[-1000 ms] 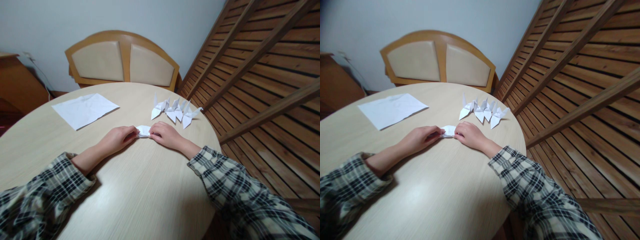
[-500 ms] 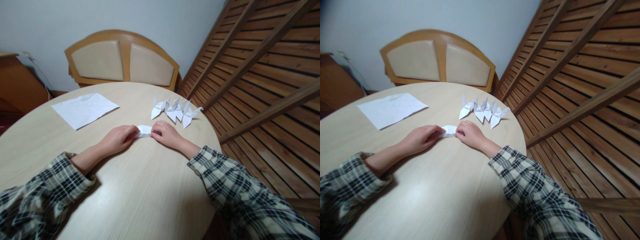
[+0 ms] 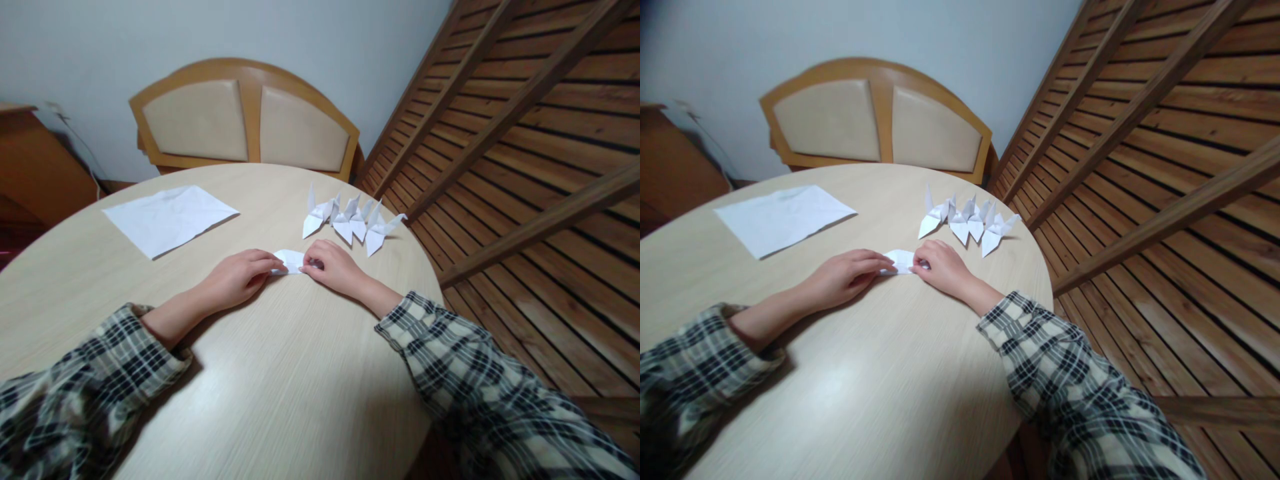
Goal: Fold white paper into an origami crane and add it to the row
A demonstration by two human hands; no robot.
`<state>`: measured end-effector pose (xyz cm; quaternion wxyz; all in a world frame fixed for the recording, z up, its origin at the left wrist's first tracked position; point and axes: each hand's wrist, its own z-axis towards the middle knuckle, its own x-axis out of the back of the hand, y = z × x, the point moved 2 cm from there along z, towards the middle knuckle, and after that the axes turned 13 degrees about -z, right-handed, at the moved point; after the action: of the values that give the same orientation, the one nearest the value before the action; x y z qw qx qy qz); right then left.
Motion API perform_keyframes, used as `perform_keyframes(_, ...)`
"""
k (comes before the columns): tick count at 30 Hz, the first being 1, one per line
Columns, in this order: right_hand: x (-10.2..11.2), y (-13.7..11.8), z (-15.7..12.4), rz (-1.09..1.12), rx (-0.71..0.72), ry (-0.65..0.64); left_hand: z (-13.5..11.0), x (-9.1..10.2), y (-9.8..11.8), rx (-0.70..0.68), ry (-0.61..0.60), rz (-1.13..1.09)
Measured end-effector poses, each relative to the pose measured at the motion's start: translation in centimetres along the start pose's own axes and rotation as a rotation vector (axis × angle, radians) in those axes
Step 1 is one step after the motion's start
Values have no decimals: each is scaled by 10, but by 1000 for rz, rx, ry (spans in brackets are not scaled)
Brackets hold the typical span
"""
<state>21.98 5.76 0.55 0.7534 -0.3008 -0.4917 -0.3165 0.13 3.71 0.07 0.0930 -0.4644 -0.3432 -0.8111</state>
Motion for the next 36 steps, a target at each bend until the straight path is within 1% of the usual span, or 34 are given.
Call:
perform_keyframes(10,1,0,0,27,21,-34,-1,-1,-2,-7,11,-1)
perform_keyframes(16,0,2,-1,15,60,-54,-1,0,-1,-32,23,-14)
perform_keyframes(19,0,1,-1,1,79,-52,-1,0,1,-61,-6,18)
perform_keyframes(22,0,0,-2,0,83,-21,0,0,5,-66,-46,61)
perform_keyframes(27,1,-1,-2,4,106,21,2,0,8,-76,-47,55)
perform_keyframes(36,7,-6,-3,34,197,-64,1,3,17,-90,-113,28)
